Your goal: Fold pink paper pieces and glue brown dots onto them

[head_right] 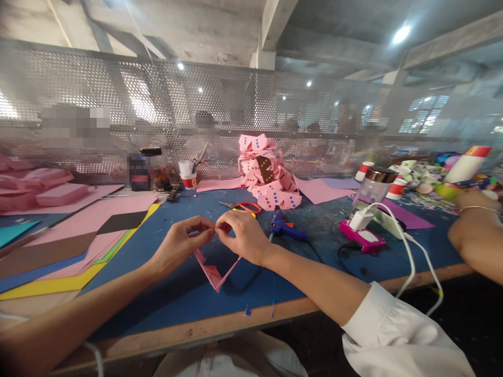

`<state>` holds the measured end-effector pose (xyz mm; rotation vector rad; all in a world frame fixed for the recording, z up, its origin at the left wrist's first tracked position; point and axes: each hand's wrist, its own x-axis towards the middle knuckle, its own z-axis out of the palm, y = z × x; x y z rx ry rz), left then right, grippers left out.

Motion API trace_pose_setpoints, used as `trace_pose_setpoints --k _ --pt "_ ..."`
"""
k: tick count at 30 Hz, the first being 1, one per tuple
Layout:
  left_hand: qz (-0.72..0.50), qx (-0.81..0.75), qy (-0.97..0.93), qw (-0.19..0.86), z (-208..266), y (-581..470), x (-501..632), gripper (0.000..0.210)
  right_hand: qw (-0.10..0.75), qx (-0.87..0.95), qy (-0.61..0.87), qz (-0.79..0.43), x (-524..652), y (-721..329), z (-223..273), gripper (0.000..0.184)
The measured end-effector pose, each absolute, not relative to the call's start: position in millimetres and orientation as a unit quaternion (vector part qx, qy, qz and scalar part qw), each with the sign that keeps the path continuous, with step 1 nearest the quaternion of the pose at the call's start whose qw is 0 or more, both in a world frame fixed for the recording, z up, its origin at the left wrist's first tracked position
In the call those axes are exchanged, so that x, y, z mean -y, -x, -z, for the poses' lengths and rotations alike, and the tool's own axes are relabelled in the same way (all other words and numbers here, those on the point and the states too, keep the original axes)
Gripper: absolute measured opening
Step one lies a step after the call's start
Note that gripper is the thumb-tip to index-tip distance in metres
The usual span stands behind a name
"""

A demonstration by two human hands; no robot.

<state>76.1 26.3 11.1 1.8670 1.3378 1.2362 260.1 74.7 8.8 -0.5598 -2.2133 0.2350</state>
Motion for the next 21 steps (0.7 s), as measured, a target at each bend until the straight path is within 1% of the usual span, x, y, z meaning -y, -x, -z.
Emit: trace_pose_setpoints --k 4,7,10,14,16,21 --pt "-0.463 -0.492 -0.685 0.274 -11.5 -75.7 -26.4 0.019 0.401 0.887 0.219 -0.064 -74.8 -260.5 -8.5 0.008" --pt "-0.460 -0.490 -0.688 0.273 -12.9 -76.0 -25.8 0.017 0.402 0.886 0.218 -0.071 -73.7 -260.7 -9.9 0.007" --pt "-0.461 -0.491 -0.688 0.269 -13.5 -76.5 -24.5 0.015 0.414 0.867 0.221 -0.166 -72.0 -261.5 -13.1 0.007" --pt "-0.460 -0.489 -0.692 0.266 -12.7 -77.0 -23.6 0.016 0.420 0.806 0.241 -0.341 -74.4 -262.1 -14.6 0.019" --pt "-0.457 -0.488 -0.696 0.265 -12.3 -77.3 -23.5 0.016 0.412 0.786 0.245 -0.390 -77.4 -261.6 -13.3 0.020" --pt "-0.456 -0.488 -0.700 0.253 -12.4 -78.3 -22.6 0.016 0.377 0.757 0.252 -0.470 -80.4 -258.8 -12.7 0.015"
